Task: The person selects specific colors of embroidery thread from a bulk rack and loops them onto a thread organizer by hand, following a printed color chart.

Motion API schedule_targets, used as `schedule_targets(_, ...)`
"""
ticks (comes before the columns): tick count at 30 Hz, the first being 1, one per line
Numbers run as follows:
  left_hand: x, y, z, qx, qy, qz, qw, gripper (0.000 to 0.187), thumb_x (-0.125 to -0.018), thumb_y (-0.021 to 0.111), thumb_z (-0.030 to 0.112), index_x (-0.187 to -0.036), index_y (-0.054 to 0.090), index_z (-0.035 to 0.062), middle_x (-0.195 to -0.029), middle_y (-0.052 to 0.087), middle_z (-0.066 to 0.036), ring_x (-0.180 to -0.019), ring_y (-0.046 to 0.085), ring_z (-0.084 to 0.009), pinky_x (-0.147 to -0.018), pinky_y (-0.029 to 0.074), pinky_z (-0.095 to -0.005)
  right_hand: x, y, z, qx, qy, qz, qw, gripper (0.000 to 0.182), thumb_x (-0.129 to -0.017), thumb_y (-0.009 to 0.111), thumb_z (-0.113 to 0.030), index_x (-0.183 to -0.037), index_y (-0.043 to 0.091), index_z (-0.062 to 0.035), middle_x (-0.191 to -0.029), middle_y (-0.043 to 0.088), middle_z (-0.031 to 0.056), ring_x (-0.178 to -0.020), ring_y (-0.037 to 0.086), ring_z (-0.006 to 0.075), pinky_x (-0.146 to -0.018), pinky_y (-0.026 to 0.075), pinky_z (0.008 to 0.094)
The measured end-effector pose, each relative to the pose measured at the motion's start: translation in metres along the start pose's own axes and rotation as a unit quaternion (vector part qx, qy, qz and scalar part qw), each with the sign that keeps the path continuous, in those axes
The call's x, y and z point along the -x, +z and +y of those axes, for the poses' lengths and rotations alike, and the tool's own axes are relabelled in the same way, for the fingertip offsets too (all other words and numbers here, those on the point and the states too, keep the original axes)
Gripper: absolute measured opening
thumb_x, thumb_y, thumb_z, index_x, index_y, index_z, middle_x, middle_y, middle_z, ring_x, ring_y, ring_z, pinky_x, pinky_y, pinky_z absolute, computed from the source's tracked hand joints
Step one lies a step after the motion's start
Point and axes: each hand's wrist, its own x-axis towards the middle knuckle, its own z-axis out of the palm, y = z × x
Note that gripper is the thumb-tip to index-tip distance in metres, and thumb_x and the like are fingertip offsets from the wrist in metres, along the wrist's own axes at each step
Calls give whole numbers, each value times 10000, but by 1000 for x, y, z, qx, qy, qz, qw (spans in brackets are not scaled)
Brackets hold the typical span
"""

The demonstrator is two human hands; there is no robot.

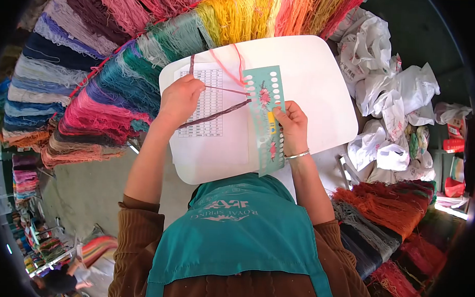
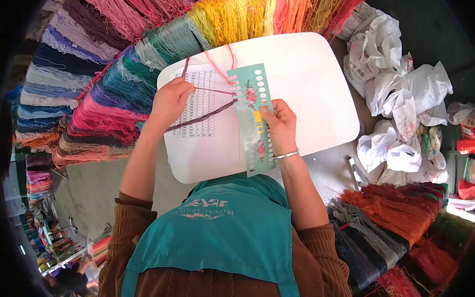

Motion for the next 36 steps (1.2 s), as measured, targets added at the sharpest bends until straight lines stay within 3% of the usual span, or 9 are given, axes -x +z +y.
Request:
schedule_targets(5,9,27,10,28,-2,54,998,190,-884,601,88,-1042,706,97,-1127,617,-71,-817,645,-262,-728,529,-378,3,4,3,23,-9,2,1000,51,-940,634,-83,-919,614,-42,-742,587,-56,-626,456,0,-560,365,189)
schedule_targets(9,5,25,45,301,-93,18,949,205,-861,698,114,-1062,701,72,-1043,596,-60,-642,535,-120,-645,476,-272,6,8,-1,21,-24,-12,999,48,-947,625,-81,-931,606,-40,-754,594,-51,-630,469,3,-564,377,189)
schedule_targets(16,1,28,58,320,-82,4,944,194,-862,701,55,-1055,704,65,-1027,567,-21,-735,529,-87,-652,463,-236,7,8,3,35,-19,-28,999,36,-942,623,-66,-936,603,-37,-764,599,-48,-635,482,7,-566,387,191)
schedule_targets(19,2,33,56,314,-64,7,947,146,-860,705,61,-1005,709,60,-1018,583,-27,-754,563,-112,-647,470,-248,9,10,1,27,-20,-28,999,37,-939,626,-64,-929,606,-35,-761,597,-46,-636,480,7,-570,387,190)
schedule_targets(24,5,26,57,49,-20,44,998,80,-875,689,124,-927,718,71,-1035,627,-26,-860,645,-195,-678,512,-327,7,7,14,20,-38,-37,998,42,-949,625,-84,-949,607,-47,-815,638,-39,-688,518,7,-612,396,183)
schedule_targets(28,8,28,50,-15,-29,73,997,94,-876,688,149,-939,729,92,-1064,632,-11,-827,655,-209,-688,521,-349,10,10,9,24,-41,-34,998,27,-951,617,-68,-947,607,-44,-824,642,-29,-693,526,14,-620,407,183)
schedule_targets(31,11,27,52,38,-56,30,997,144,-889,680,132,-1015,717,73,-1083,639,-15,-759,654,-183,-669,516,-323,9,10,10,16,-43,-48,998,32,-952,619,-72,-947,607,-43,-820,639,-30,-696,526,14,-621,407,184)
schedule_targets(33,13,25,63,429,-151,-91,886,203,-908,657,106,-1094,680,27,-1115,630,-21,-720,636,-134,-645,502,-289,7,11,10,15,-46,-41,998,26,-948,619,-60,-942,607,-37,-794,627,-35,-670,508,11,-599,400,189)
schedule_targets(36,17,22,55,433,-147,-153,876,232,-920,629,117,-1122,662,7,-988,661,-37,-722,604,-114,-634,491,-270,5,11,-1,17,-45,-15,999,27,-946,620,-60,-937,608,-38,-771,614,-44,-644,490,8,-576,392,195)
